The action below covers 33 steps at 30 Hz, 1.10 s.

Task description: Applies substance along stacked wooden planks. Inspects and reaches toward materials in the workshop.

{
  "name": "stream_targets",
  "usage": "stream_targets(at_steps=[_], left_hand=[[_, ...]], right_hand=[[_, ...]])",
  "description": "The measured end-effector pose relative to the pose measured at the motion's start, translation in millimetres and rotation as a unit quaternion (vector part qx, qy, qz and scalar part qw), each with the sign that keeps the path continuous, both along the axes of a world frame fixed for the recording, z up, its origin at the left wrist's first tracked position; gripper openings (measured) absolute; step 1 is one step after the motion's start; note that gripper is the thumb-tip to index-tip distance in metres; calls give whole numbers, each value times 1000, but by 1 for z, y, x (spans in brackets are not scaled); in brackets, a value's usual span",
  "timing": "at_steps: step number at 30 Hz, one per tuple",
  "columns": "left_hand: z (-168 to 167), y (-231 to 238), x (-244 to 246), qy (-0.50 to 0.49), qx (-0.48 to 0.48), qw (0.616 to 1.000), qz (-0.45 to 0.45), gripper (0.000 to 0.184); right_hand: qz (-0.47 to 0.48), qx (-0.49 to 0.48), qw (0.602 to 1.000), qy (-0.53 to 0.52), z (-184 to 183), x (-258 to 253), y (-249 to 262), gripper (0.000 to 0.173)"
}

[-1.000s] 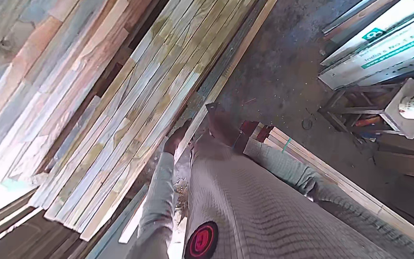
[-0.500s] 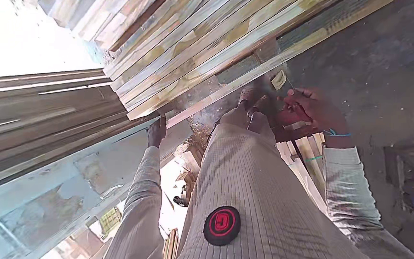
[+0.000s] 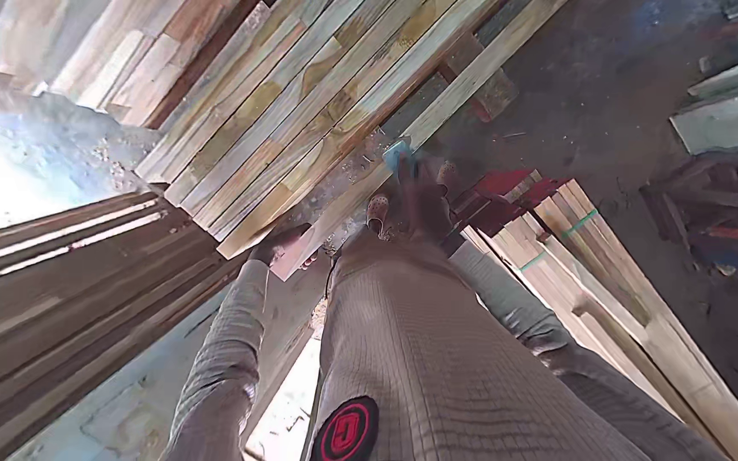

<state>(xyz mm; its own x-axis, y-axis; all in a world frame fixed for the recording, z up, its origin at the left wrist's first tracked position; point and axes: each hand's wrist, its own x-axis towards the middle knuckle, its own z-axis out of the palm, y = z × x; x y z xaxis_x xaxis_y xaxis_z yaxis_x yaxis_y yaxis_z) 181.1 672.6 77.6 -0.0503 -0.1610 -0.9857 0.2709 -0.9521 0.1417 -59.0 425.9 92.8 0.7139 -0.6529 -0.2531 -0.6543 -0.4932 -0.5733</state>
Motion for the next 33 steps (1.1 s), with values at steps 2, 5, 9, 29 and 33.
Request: stream_targets(at_steps=[2, 5, 9, 29, 33], left_hand=[[-8, 13, 1, -11, -17, 1000, 8, 47], [-15, 13, -15, -157, -26, 986, -47, 67], [0, 18, -34, -300, -24, 924, -238, 77], [-27, 26, 4, 55, -67, 996, 22, 74], [-44, 30, 10, 141, -88, 986, 26, 80]], right_hand=[[1, -32, 998, 51, 9, -5, 69, 55], [-51, 51, 992, 106, 65, 1, 44, 38], [-116, -9, 988, 103, 52, -1, -53, 31], [-72, 56, 996, -25, 85, 11, 29, 28], [-131, -76, 988, -31, 18, 17, 23, 48]])
